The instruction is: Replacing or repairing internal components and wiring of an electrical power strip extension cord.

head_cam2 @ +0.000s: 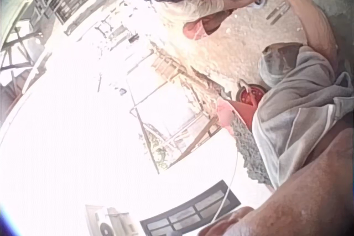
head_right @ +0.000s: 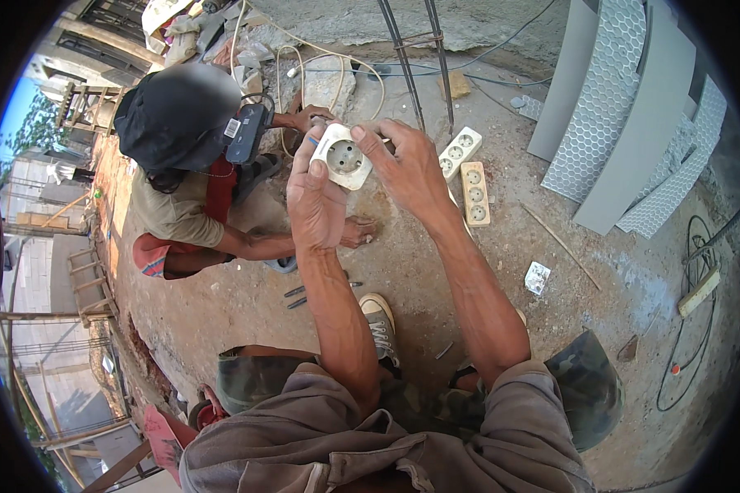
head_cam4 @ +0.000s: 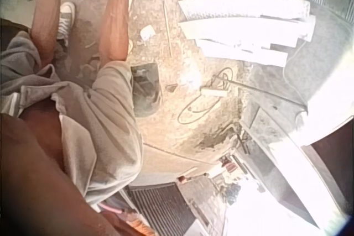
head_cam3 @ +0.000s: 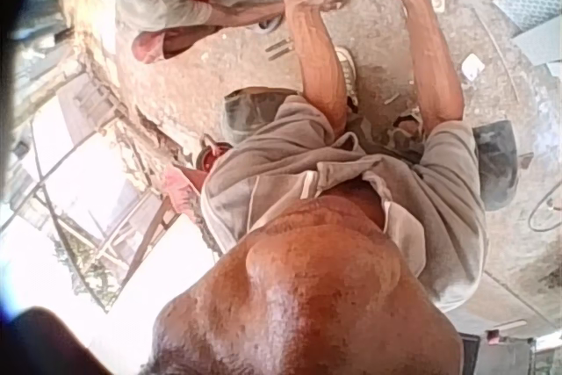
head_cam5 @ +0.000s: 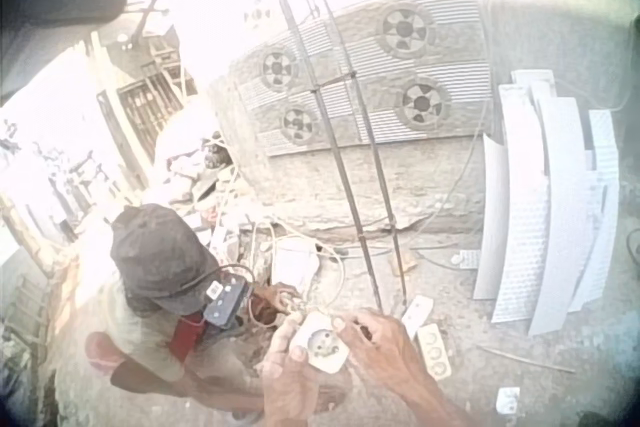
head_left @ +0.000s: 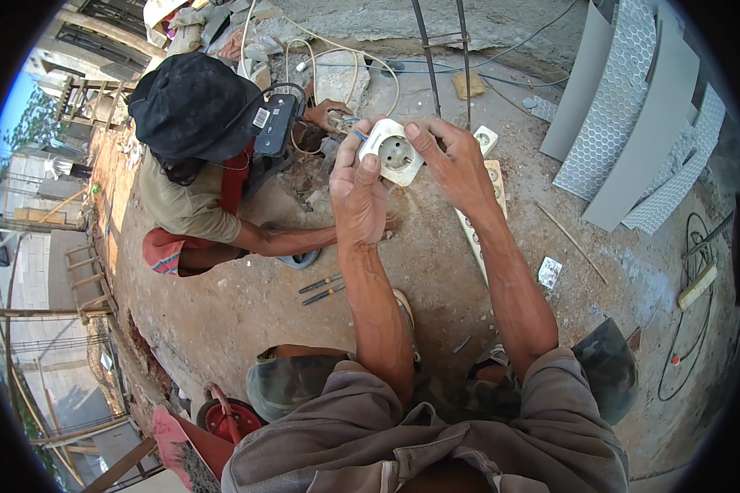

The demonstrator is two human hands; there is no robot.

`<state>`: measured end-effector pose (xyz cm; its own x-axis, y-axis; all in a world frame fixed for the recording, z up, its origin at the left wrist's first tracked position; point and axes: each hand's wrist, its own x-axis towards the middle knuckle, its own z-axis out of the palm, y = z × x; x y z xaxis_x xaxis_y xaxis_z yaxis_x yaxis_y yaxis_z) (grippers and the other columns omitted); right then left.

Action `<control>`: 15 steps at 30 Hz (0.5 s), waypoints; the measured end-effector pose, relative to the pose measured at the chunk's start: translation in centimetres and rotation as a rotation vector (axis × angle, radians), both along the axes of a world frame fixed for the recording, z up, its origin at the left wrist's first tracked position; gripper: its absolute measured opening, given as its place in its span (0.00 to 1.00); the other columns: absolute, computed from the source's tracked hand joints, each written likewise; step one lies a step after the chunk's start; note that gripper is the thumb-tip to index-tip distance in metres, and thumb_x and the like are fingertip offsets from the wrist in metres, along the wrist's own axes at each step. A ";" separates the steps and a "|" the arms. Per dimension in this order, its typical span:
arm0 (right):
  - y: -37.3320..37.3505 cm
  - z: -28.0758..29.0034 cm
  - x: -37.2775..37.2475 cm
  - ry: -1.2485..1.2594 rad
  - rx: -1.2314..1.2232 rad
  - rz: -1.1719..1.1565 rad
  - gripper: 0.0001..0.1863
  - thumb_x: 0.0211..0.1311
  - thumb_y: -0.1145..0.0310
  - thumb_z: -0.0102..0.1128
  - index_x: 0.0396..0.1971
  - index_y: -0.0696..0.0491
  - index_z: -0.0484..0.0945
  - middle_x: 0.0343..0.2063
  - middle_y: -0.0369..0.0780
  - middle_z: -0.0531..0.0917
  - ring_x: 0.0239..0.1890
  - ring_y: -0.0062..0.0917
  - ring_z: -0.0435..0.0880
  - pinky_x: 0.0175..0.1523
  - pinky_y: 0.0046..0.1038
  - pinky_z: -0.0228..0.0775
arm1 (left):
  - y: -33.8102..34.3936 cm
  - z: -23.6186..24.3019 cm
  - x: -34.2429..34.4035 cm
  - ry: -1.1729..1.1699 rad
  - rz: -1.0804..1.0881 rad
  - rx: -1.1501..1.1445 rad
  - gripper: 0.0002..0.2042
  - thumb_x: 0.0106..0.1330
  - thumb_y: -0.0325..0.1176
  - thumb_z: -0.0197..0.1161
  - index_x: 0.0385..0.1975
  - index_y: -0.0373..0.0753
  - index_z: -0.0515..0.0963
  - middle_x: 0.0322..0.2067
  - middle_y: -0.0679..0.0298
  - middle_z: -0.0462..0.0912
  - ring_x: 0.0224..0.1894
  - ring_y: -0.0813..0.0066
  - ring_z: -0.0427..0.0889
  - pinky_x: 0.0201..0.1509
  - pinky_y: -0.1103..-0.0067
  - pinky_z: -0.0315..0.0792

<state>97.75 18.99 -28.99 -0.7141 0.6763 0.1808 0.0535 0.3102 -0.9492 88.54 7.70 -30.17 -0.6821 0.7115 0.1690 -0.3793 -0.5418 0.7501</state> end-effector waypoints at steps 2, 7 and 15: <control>-0.1 0.1 0.2 0.036 -0.028 0.004 0.29 0.64 0.46 0.51 0.39 0.62 0.79 0.27 0.47 0.81 0.30 0.31 0.79 0.38 0.31 0.68 | 0.0 -0.1 0.2 -0.026 -0.014 0.008 0.34 0.60 0.36 0.66 0.61 0.31 0.57 0.56 0.55 0.70 0.57 0.66 0.72 0.58 0.70 0.71; 0.6 -0.4 0.1 0.083 -0.033 -0.021 0.28 0.65 0.47 0.51 0.40 0.61 0.79 0.26 0.47 0.82 0.30 0.29 0.80 0.38 0.30 0.70 | 0.0 -0.7 -0.5 -0.011 0.000 -0.014 0.30 0.65 0.40 0.59 0.61 0.31 0.57 0.55 0.57 0.69 0.58 0.65 0.71 0.60 0.66 0.68; 2.4 -1.2 0.7 0.133 -0.098 -0.111 0.26 0.63 0.46 0.53 0.40 0.57 0.80 0.24 0.41 0.83 0.27 0.21 0.78 0.34 0.26 0.68 | -0.3 -1.4 -1.3 -0.016 0.096 -0.004 0.24 0.68 0.42 0.53 0.60 0.35 0.61 0.57 0.57 0.70 0.59 0.61 0.70 0.60 0.62 0.68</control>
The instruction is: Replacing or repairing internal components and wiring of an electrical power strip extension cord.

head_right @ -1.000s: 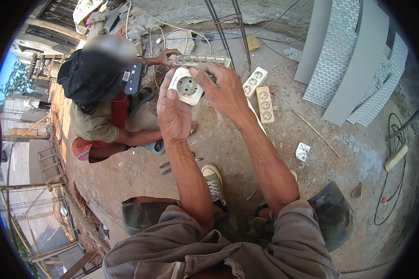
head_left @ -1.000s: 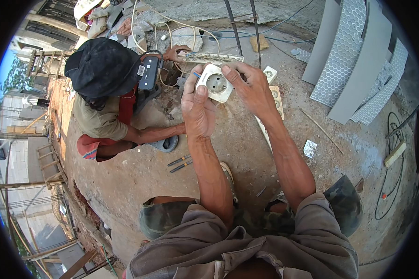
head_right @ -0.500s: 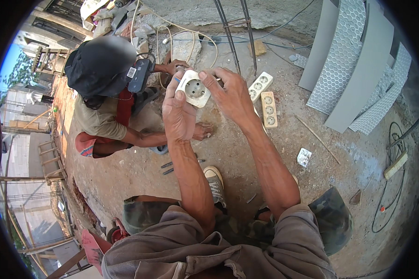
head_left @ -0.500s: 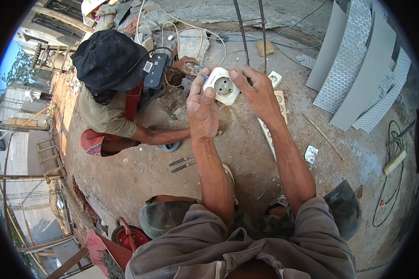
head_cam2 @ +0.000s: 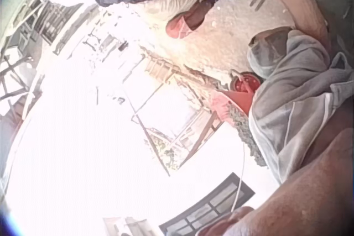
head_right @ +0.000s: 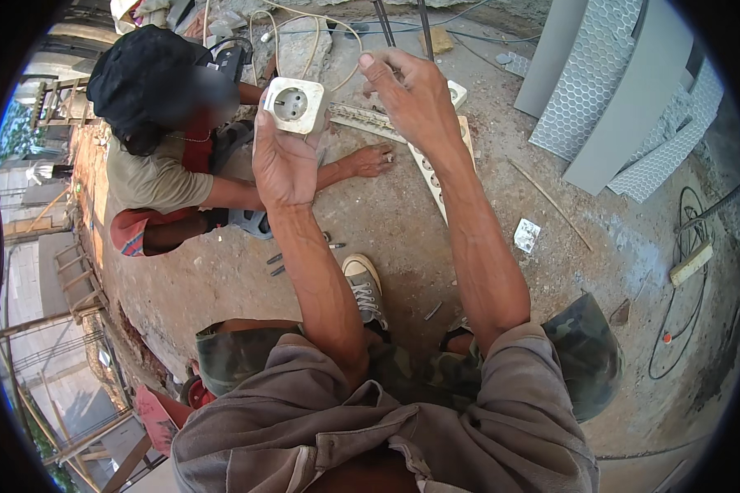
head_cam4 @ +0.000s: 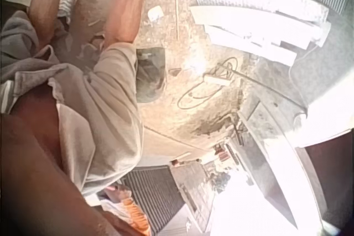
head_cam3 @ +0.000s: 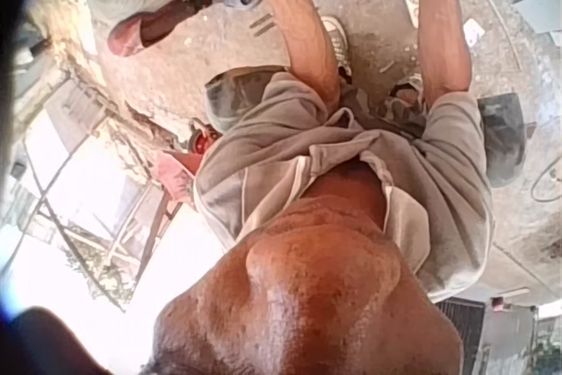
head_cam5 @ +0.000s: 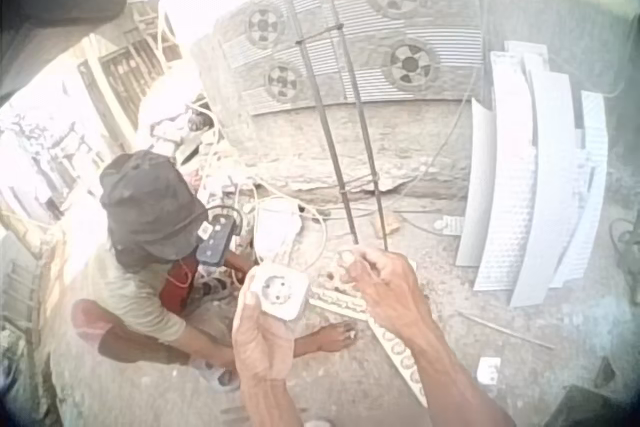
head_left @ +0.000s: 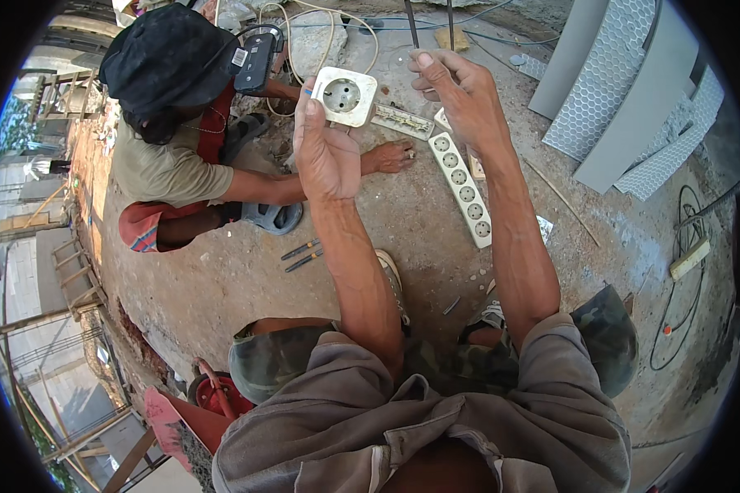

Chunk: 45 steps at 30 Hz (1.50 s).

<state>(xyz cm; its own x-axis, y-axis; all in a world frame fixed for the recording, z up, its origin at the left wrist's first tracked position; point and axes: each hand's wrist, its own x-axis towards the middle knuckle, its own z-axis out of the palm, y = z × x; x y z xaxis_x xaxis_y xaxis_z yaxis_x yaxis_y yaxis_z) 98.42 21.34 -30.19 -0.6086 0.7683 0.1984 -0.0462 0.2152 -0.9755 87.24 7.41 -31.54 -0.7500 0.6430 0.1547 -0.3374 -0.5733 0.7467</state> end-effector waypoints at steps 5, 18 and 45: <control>-0.1 0.2 0.0 -0.090 0.002 0.065 0.23 0.66 0.52 0.52 0.46 0.58 0.78 0.38 0.40 0.83 0.37 0.23 0.81 0.44 0.25 0.72 | -0.3 0.0 -0.3 -0.095 -0.043 0.066 0.26 0.68 0.43 0.55 0.60 0.36 0.61 0.54 0.60 0.71 0.56 0.63 0.73 0.56 0.61 0.71; -1.6 0.2 -0.5 -0.037 0.040 0.087 0.24 0.64 0.50 0.53 0.41 0.58 0.80 0.26 0.43 0.83 0.32 0.25 0.81 0.40 0.28 0.70 | -0.1 0.2 0.3 -0.026 -0.086 0.055 0.24 0.68 0.38 0.54 0.60 0.35 0.59 0.55 0.56 0.69 0.58 0.60 0.70 0.60 0.60 0.68; -1.5 -1.5 -2.1 -0.059 -0.029 0.174 0.24 0.65 0.52 0.53 0.44 0.60 0.78 0.32 0.46 0.83 0.35 0.27 0.80 0.44 0.27 0.70 | 0.6 -0.6 0.0 -0.070 -0.041 -0.045 0.29 0.63 0.35 0.61 0.61 0.35 0.58 0.54 0.59 0.70 0.57 0.66 0.72 0.58 0.67 0.70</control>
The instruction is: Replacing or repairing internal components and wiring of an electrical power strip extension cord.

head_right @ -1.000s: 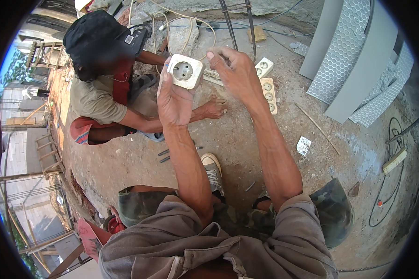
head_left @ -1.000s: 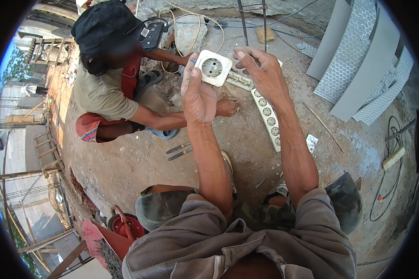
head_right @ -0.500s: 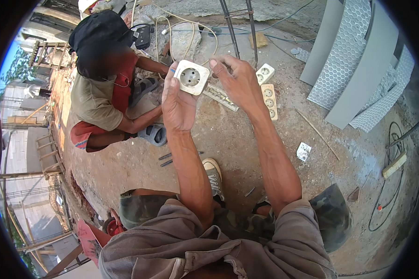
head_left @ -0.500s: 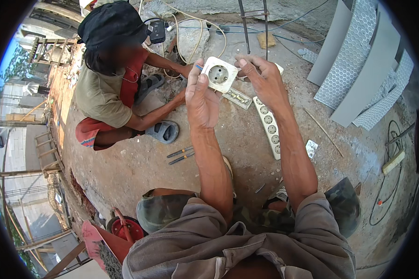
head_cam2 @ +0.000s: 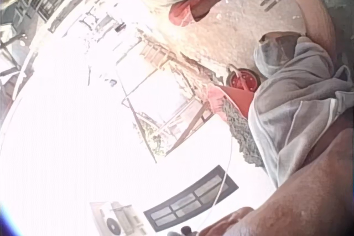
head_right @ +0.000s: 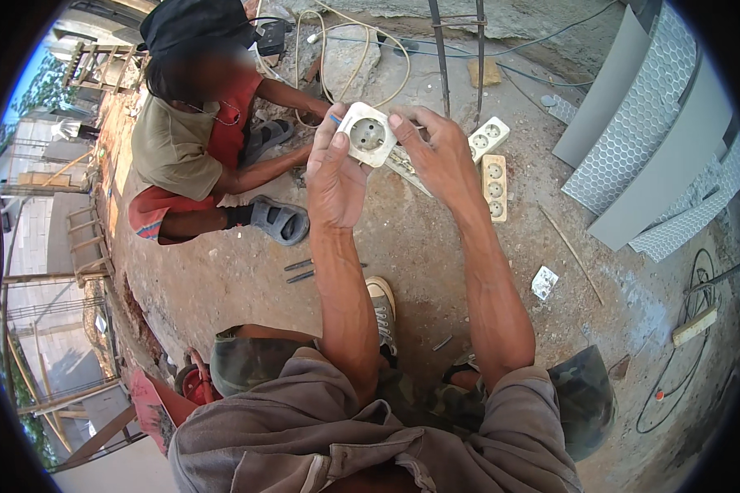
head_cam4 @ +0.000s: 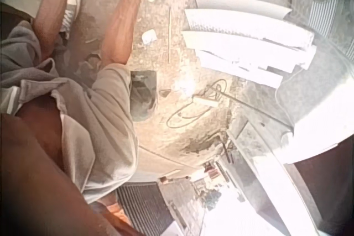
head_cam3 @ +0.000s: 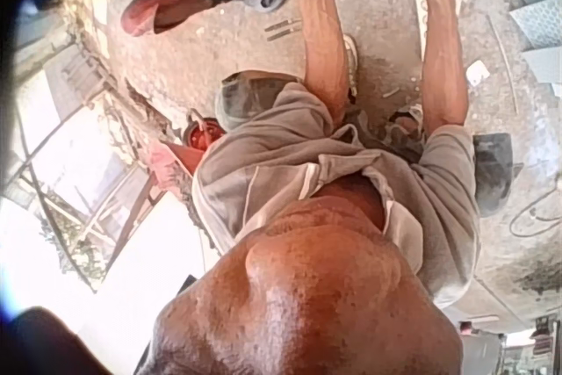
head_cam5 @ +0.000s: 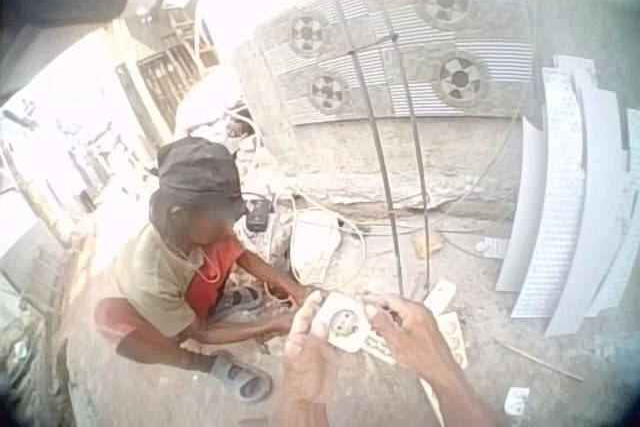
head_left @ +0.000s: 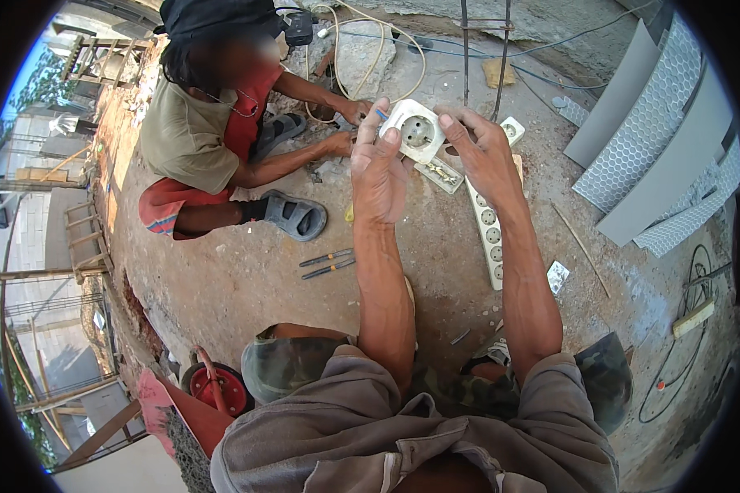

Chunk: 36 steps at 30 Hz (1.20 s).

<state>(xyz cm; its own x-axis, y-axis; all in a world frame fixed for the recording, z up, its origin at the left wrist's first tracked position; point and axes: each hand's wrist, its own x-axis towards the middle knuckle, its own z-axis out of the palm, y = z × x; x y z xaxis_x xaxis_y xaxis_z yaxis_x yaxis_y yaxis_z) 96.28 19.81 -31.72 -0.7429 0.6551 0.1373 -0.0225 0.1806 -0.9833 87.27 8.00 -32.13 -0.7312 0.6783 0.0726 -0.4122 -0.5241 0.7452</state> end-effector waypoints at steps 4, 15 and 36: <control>-1.5 0.7 -0.9 -0.034 -0.072 0.018 0.23 0.65 0.52 0.53 0.45 0.59 0.79 0.34 0.43 0.83 0.37 0.25 0.80 0.44 0.26 0.70 | -1.3 0.2 -0.5 -0.033 0.003 0.022 0.28 0.62 0.35 0.62 0.59 0.36 0.59 0.52 0.59 0.72 0.55 0.68 0.73 0.57 0.69 0.70; -1.6 0.7 -1.2 0.000 -0.169 0.085 0.23 0.69 0.56 0.49 0.50 0.60 0.75 0.47 0.44 0.77 0.49 0.26 0.75 0.54 0.27 0.67 | -3.0 -0.5 -0.4 0.464 0.100 -0.410 0.29 0.53 0.33 0.67 0.54 0.29 0.66 0.42 0.56 0.76 0.42 0.72 0.77 0.45 0.76 0.73; 3.2 2.6 -10.3 0.508 -0.206 0.247 0.13 0.67 0.66 0.53 0.41 0.61 0.76 0.38 0.39 0.79 0.42 0.21 0.74 0.51 0.24 0.64 | 1.2 11.3 -2.1 1.401 0.345 -0.951 0.29 0.55 0.26 0.56 0.60 0.35 0.60 0.56 0.46 0.67 0.56 0.47 0.67 0.55 0.60 0.63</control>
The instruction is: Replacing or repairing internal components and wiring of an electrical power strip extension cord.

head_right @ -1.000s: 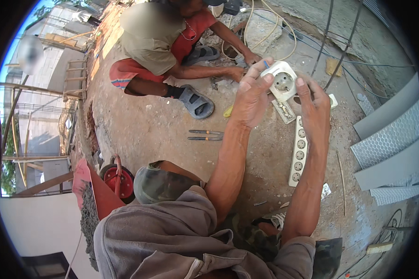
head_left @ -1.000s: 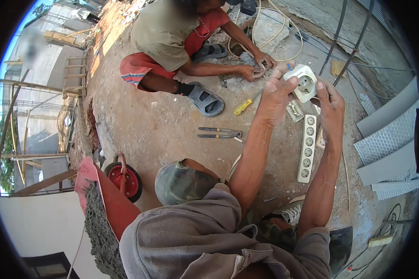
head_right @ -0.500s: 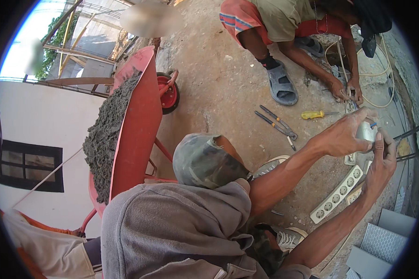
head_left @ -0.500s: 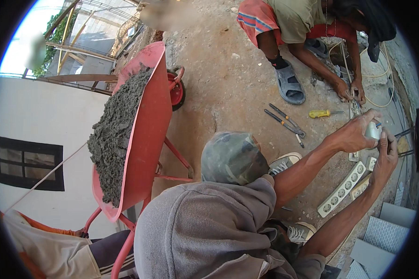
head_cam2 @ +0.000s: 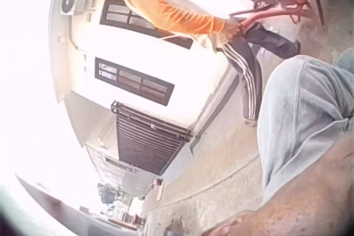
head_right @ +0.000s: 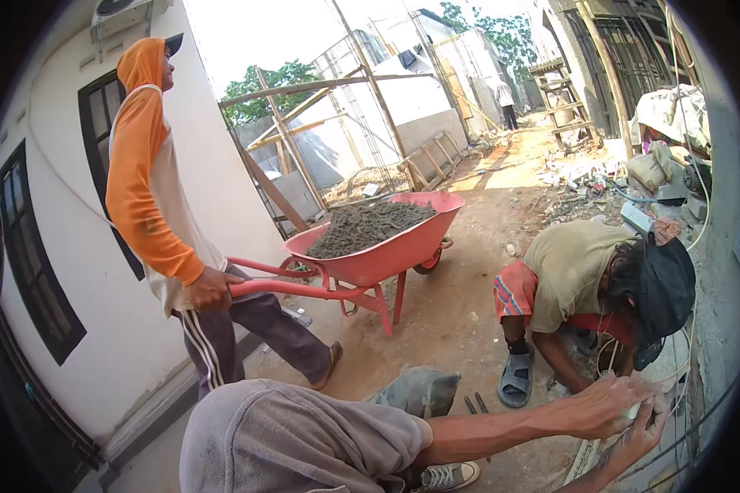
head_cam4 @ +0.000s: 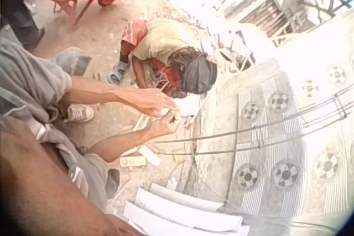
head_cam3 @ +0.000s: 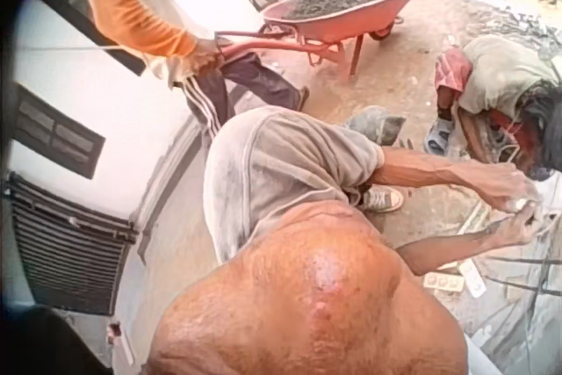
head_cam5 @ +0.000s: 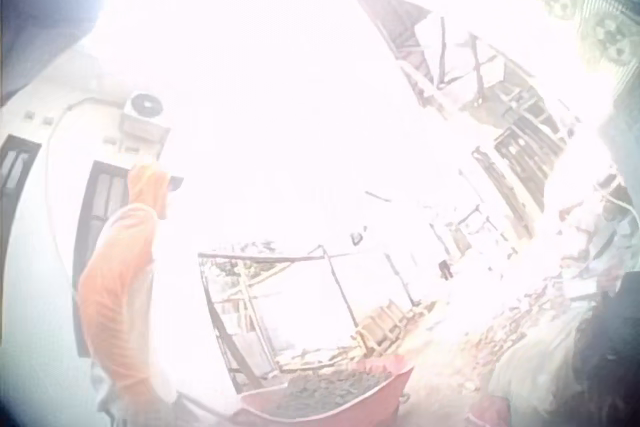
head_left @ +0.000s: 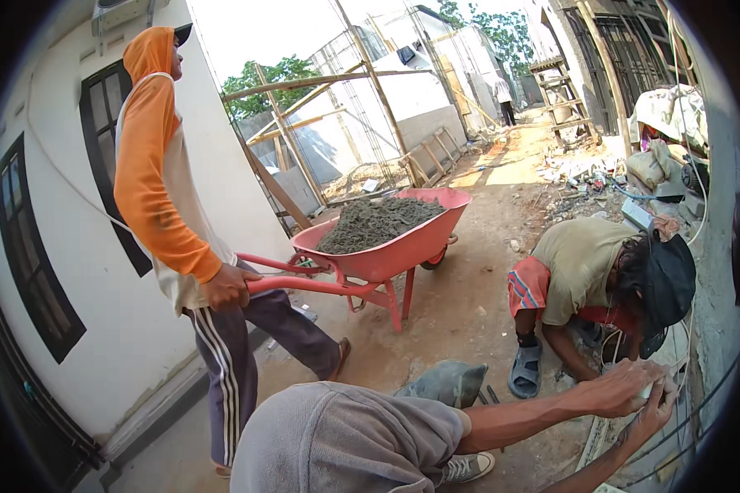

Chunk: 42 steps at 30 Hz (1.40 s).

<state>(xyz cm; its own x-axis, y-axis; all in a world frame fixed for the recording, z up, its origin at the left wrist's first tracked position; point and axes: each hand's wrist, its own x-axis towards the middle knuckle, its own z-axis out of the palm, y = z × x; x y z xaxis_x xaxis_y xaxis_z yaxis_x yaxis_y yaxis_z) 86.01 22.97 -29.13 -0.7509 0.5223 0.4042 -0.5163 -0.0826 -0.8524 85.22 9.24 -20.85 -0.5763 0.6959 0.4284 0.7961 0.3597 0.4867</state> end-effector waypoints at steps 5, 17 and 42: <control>-0.8 -3.2 -2.2 -0.082 0.012 0.065 0.10 0.66 0.69 0.53 0.35 0.61 0.75 0.33 0.36 0.77 0.36 0.19 0.73 0.44 0.23 0.66 | -0.8 -4.7 -1.8 -0.027 0.092 0.024 0.34 0.55 0.29 0.61 0.64 0.38 0.56 0.57 0.49 0.66 0.58 0.50 0.66 0.57 0.60 0.63; 1.3 1.6 4.6 -0.151 -0.028 -0.168 0.12 0.64 0.66 0.56 0.37 0.62 0.76 0.33 0.37 0.77 0.37 0.21 0.73 0.45 0.23 0.65 | 0.5 -0.2 -0.8 -0.411 -0.257 0.186 0.36 0.50 0.35 0.64 0.60 0.31 0.62 0.47 0.46 0.75 0.46 0.58 0.75 0.53 0.71 0.67; 2.1 1.5 15.1 -0.580 0.202 -0.395 0.10 0.59 0.68 0.62 0.37 0.58 0.82 0.31 0.37 0.82 0.33 0.18 0.77 0.39 0.21 0.70 | 5.4 -12.6 8.0 -1.979 -0.474 1.021 0.21 0.66 0.48 0.56 0.52 0.42 0.70 0.44 0.65 0.79 0.44 0.72 0.80 0.38 0.73 0.77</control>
<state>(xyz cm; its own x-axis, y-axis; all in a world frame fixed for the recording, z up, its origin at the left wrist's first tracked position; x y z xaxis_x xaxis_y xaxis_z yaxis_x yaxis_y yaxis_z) 101.15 25.10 -27.60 -0.6445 0.7557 0.1161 0.0641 0.2047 -0.9767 93.22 14.64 -33.40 -0.5034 0.8588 -0.0952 -0.8236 -0.4437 0.3533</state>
